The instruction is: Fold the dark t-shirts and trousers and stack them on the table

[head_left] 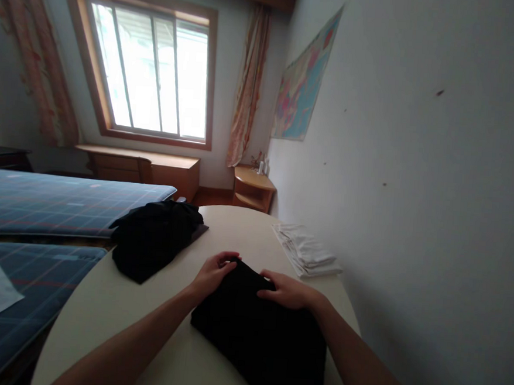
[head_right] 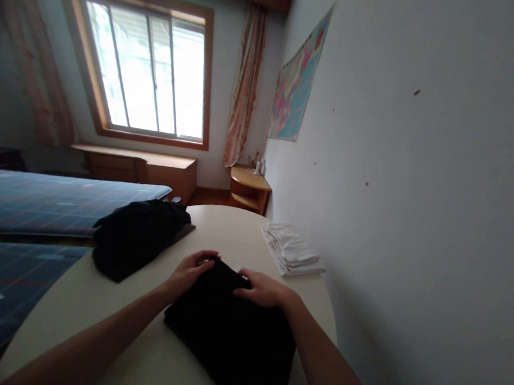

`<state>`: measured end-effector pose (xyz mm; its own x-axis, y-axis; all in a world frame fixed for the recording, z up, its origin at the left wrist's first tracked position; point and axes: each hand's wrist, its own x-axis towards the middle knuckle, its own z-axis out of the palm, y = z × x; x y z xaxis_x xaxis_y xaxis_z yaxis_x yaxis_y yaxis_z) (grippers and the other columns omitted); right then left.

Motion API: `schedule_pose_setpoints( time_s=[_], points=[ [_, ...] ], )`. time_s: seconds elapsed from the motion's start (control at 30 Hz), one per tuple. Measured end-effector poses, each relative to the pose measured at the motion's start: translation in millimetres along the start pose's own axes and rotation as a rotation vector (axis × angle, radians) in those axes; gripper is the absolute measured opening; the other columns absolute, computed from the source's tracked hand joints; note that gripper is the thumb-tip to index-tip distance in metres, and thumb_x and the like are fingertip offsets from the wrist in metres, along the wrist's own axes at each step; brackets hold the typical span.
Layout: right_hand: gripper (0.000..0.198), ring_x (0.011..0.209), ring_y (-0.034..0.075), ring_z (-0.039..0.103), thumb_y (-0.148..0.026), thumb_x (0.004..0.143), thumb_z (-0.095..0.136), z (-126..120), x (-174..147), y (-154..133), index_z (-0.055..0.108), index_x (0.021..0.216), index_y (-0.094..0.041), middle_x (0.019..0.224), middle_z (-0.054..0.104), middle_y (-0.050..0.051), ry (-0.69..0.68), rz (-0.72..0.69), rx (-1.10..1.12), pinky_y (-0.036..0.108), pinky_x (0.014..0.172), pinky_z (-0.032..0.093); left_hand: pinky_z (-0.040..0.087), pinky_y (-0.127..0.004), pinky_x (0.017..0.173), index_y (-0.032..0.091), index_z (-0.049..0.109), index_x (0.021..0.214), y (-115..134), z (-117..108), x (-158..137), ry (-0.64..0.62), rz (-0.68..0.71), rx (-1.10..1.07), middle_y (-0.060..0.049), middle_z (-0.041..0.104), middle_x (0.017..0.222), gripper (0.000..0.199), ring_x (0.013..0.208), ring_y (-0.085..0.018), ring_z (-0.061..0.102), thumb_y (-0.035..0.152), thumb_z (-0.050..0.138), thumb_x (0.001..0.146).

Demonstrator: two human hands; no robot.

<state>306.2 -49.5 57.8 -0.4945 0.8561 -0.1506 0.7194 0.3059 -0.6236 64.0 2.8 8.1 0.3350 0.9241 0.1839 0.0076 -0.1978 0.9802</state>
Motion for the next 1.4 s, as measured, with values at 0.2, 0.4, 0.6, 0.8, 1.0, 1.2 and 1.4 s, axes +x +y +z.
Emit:
schedule_pose_setpoints(
  time_s=[0.2, 0.4, 0.6, 0.8, 1.0, 1.2, 1.4],
  points=[
    [0.042, 0.108, 0.023, 0.064, -0.039, 0.086, 0.059, -5, 0, 27, 0.058, 0.124, -0.02, 0.121, 0.068, 0.007, 0.189, 0.03, 0.045, 0.038, 0.099, 0.047, 0.049, -0.041, 0.097, 0.017, 0.066, 0.109, -23, -12, 25, 0.193, 0.114, 0.359, -0.009, 0.072, 0.112, 0.038, 0.104, -0.024, 0.067, 0.044, 0.045, 0.092],
    [0.046, 0.117, 0.025, 0.061, -0.036, 0.086, 0.057, -30, 10, 52, 0.058, 0.127, -0.016, 0.129, 0.064, 0.011, 0.361, 0.12, -0.024, 0.043, 0.106, 0.042, 0.041, -0.043, 0.105, 0.011, 0.064, 0.113, -51, -26, 29, 0.226, 0.112, 0.81, -0.015, 0.068, 0.117, 0.037, 0.116, -0.027, 0.059, 0.034, 0.041, 0.095],
    [0.051, 0.122, 0.026, 0.058, -0.035, 0.086, 0.059, -65, 23, 55, 0.056, 0.133, -0.015, 0.134, 0.061, 0.013, 0.454, 0.147, -0.132, 0.043, 0.11, 0.039, 0.035, -0.043, 0.112, 0.015, 0.061, 0.117, -52, -16, 21, 0.131, 0.178, 0.982, -0.013, 0.061, 0.131, 0.032, 0.127, -0.026, 0.051, 0.032, 0.047, 0.093],
    [0.045, 0.115, 0.026, 0.061, -0.035, 0.086, 0.061, -106, 37, 47, 0.06, 0.128, -0.017, 0.127, 0.065, 0.01, 0.505, 0.165, -0.263, 0.039, 0.104, 0.044, 0.035, -0.043, 0.112, 0.016, 0.061, 0.116, -53, -18, 21, 0.113, 0.162, 1.003, -0.012, 0.06, 0.132, 0.03, 0.128, -0.026, 0.05, 0.027, 0.045, 0.093],
    [0.045, 0.11, 0.026, 0.064, -0.035, 0.086, 0.062, -147, 49, 49, 0.061, 0.127, -0.016, 0.123, 0.067, 0.011, 0.513, 0.188, -0.353, 0.037, 0.099, 0.046, 0.034, -0.044, 0.113, 0.017, 0.061, 0.116, -56, -18, 21, 0.103, 0.176, 1.012, -0.013, 0.06, 0.133, 0.029, 0.129, -0.026, 0.049, 0.025, 0.044, 0.094],
    [0.049, 0.111, 0.026, 0.063, -0.037, 0.084, 0.066, -206, 48, 66, 0.062, 0.127, -0.013, 0.125, 0.066, 0.013, 0.602, 0.191, -0.312, 0.036, 0.101, 0.045, 0.034, -0.043, 0.113, 0.017, 0.061, 0.115, -58, -18, 21, 0.099, 0.195, 1.033, -0.012, 0.059, 0.133, 0.028, 0.13, -0.025, 0.049, 0.023, 0.044, 0.094],
    [0.072, 0.118, 0.03, 0.06, -0.047, 0.086, 0.062, -211, 35, 127, 0.043, 0.146, -0.011, 0.131, 0.062, 0.018, 0.65, 0.562, -0.406, 0.04, 0.102, 0.044, 0.034, -0.044, 0.114, 0.016, 0.06, 0.117, -58, -18, 22, 0.09, 0.165, 1.046, -0.013, 0.059, 0.135, 0.029, 0.131, -0.025, 0.049, 0.021, 0.042, 0.094]
  ],
)
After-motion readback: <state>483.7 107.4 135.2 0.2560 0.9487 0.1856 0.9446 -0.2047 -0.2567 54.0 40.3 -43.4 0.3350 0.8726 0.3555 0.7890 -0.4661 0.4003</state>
